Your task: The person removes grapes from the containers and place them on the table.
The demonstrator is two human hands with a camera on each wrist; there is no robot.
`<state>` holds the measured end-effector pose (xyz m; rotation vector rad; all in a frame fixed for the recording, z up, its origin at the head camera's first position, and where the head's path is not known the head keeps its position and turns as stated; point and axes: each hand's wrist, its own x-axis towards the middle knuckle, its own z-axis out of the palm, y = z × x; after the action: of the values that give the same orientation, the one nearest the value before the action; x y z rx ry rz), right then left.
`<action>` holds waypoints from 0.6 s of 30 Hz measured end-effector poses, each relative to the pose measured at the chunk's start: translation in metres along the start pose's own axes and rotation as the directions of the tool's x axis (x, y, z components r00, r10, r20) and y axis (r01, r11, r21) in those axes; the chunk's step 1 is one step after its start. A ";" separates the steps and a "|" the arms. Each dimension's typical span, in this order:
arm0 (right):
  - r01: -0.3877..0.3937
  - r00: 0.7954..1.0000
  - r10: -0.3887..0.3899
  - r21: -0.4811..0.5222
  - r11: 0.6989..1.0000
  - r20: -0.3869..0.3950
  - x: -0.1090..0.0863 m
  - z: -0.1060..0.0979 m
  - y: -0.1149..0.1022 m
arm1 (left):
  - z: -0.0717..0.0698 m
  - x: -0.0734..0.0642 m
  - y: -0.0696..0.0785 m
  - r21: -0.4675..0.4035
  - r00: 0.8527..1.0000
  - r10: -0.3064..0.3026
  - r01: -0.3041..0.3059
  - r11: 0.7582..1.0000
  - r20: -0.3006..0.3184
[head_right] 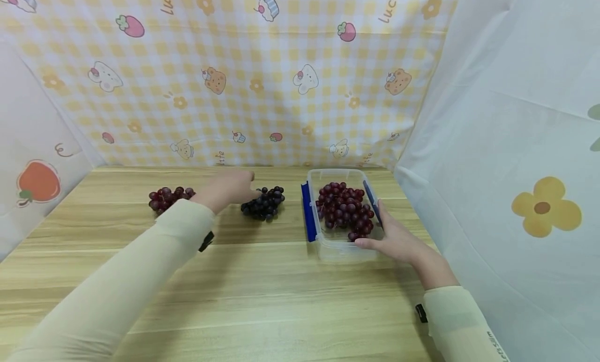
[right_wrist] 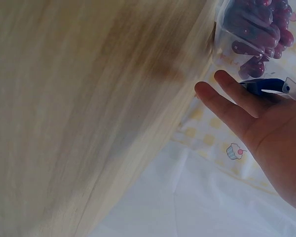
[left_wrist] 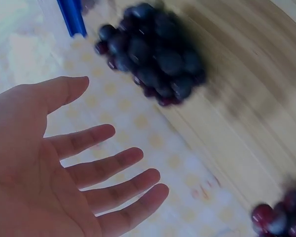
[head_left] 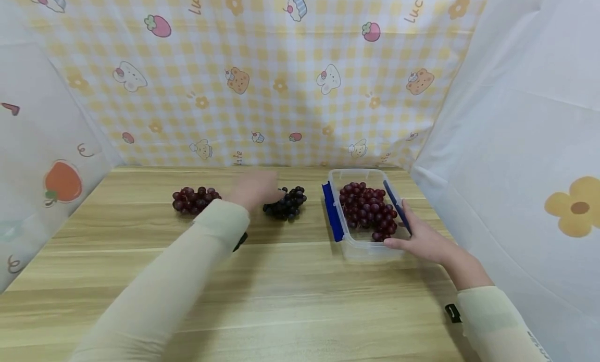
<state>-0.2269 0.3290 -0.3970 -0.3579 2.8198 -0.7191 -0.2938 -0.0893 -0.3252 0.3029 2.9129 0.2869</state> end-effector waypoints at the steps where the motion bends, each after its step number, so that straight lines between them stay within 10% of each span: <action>1: -0.001 1.000 0.001 0.002 1.000 0.001 0.000 0.000 0.000 | 0.000 0.003 0.007 0.004 1.000 0.000 0.000 1.000 0.014; 18: 0.000 1.000 0.000 0.012 1.000 0.002 -0.002 0.000 0.000 | 0.004 0.018 0.107 -0.019 0.980 0.194 -0.193 0.981 0.050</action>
<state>-0.2252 0.3297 -0.3971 -0.3561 2.8130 -0.7345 -0.2902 0.0184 -0.3096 0.5842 2.8324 0.3230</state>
